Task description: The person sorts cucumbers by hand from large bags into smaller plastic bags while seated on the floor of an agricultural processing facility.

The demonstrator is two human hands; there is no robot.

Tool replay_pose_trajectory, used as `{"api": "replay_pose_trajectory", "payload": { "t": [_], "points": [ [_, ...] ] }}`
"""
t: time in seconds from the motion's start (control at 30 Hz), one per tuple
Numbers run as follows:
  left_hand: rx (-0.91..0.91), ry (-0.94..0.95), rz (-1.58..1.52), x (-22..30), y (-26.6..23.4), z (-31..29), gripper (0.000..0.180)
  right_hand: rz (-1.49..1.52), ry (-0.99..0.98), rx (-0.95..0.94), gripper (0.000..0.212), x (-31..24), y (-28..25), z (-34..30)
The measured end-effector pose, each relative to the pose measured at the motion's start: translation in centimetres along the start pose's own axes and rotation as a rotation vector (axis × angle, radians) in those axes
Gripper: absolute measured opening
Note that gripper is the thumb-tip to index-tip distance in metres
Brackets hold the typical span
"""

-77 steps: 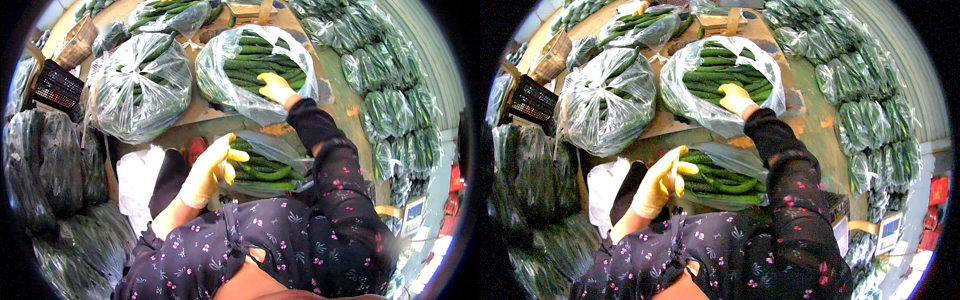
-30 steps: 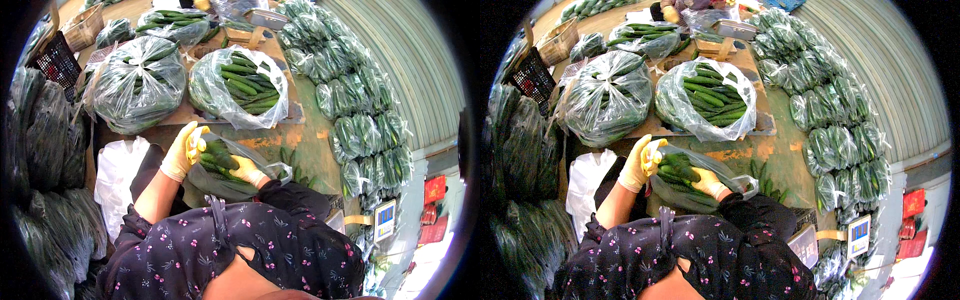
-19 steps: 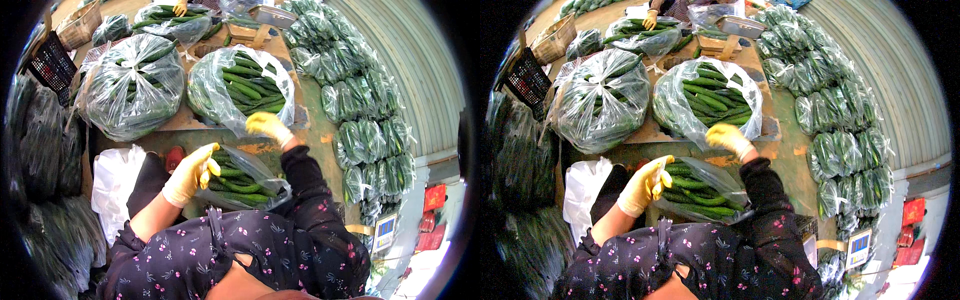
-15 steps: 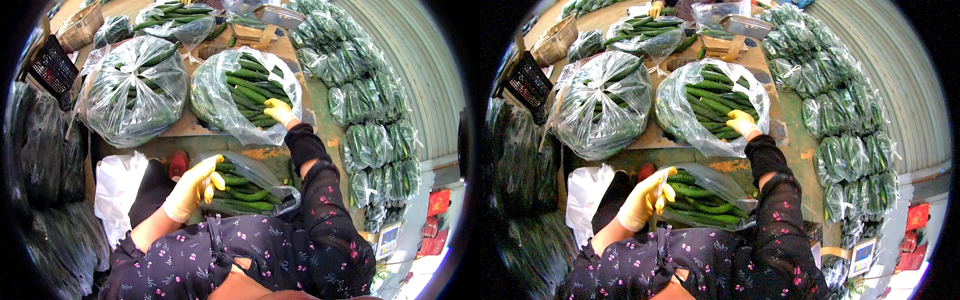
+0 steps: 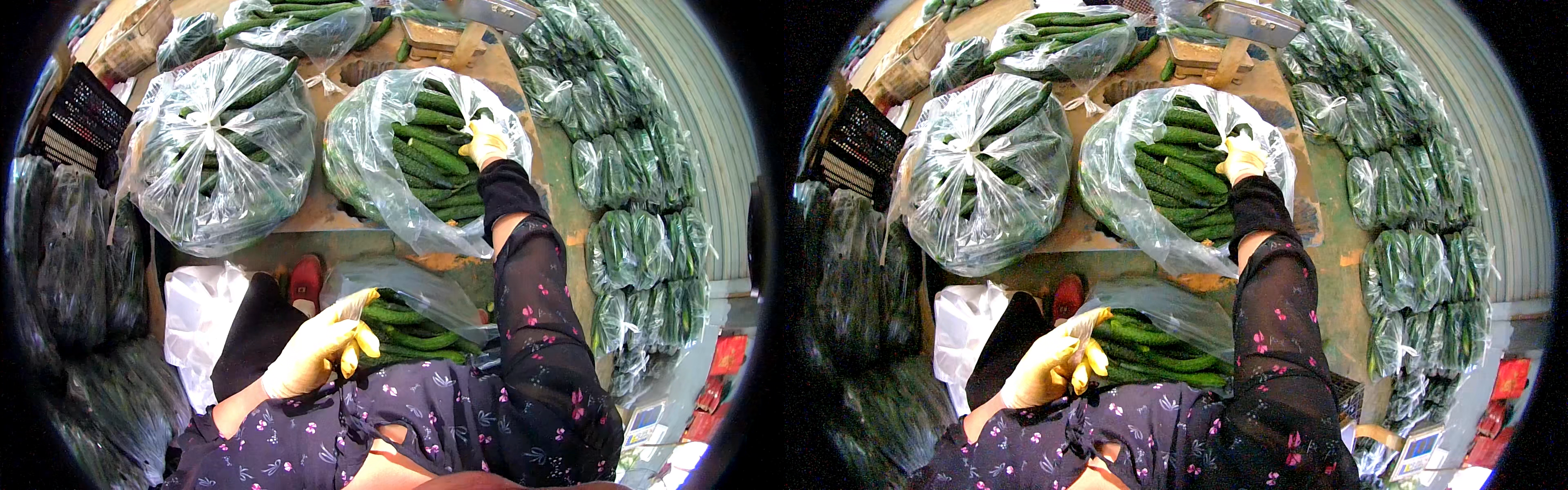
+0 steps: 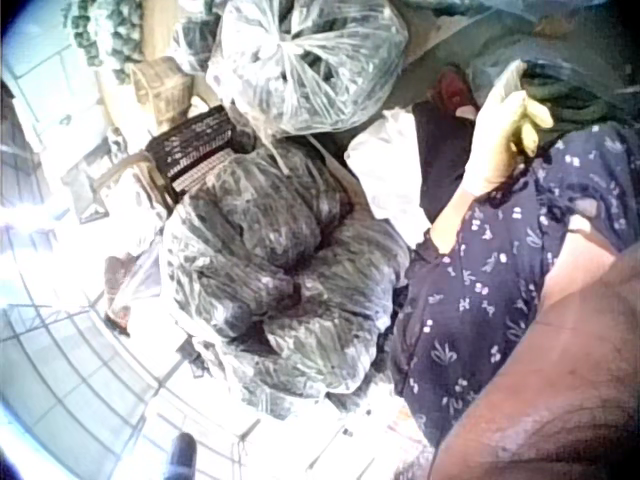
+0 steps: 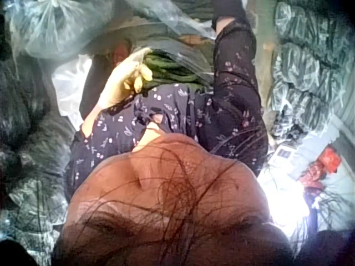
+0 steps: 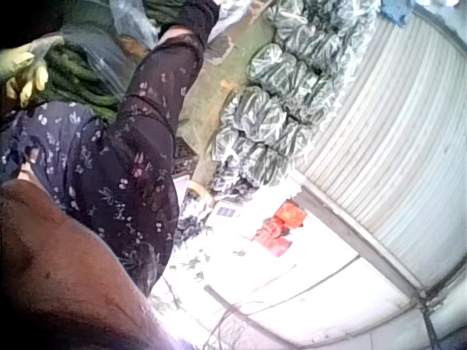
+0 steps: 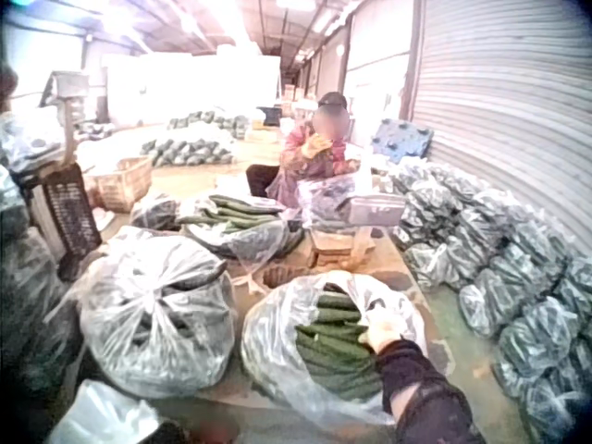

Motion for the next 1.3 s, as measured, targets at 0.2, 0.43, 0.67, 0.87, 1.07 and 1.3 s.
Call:
{"api": "replay_pose_trajectory", "payload": {
  "t": [0.2, 0.43, 0.67, 0.87, 1.07, 1.3],
  "points": [
    [0.011, 0.055, 0.049, 0.1, 0.6, -0.9, 0.061, 0.117, -0.115, -0.007, 0.056, -0.4, -0.4, -1.7],
    [0.053, 0.102, 0.097, -0.3, 0.5, -1.3, 0.062, 0.021, -0.292, 0.106, 0.032, 1.3, -0.3, -4.6],
    [0.039, 0.148, 0.087, -1.1, 0.1, -1.3, 0.055, 1.481, 0.194, 0.401, 0.041, 7.5, -10.0, -10.1],
    [-0.009, 0.212, 0.019, -1.8, 0.4, -0.8, 0.053, 1.973, 0.437, 0.237, 0.044, 9.0, -18.6, -18.5],
    [0.003, 0.230, -0.109, -2.6, -0.4, 0.9, 0.049, 2.201, 0.350, 0.045, 0.051, 5.9, -21.2, -25.6],
    [-0.139, 0.164, -0.084, -3.4, 1.4, 0.6, 0.054, 2.174, 0.444, -0.173, 0.048, 1.9, -20.6, -29.9]
  ]
}}
Point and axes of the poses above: each hand's wrist, its own z-axis towards the middle knuckle, its own y-axis out of the palm, x = y × z, the point moved 3 cm from there along z, towards the middle knuckle, and after that the axes turned 15 degrees about x, right-handed, at the moved point
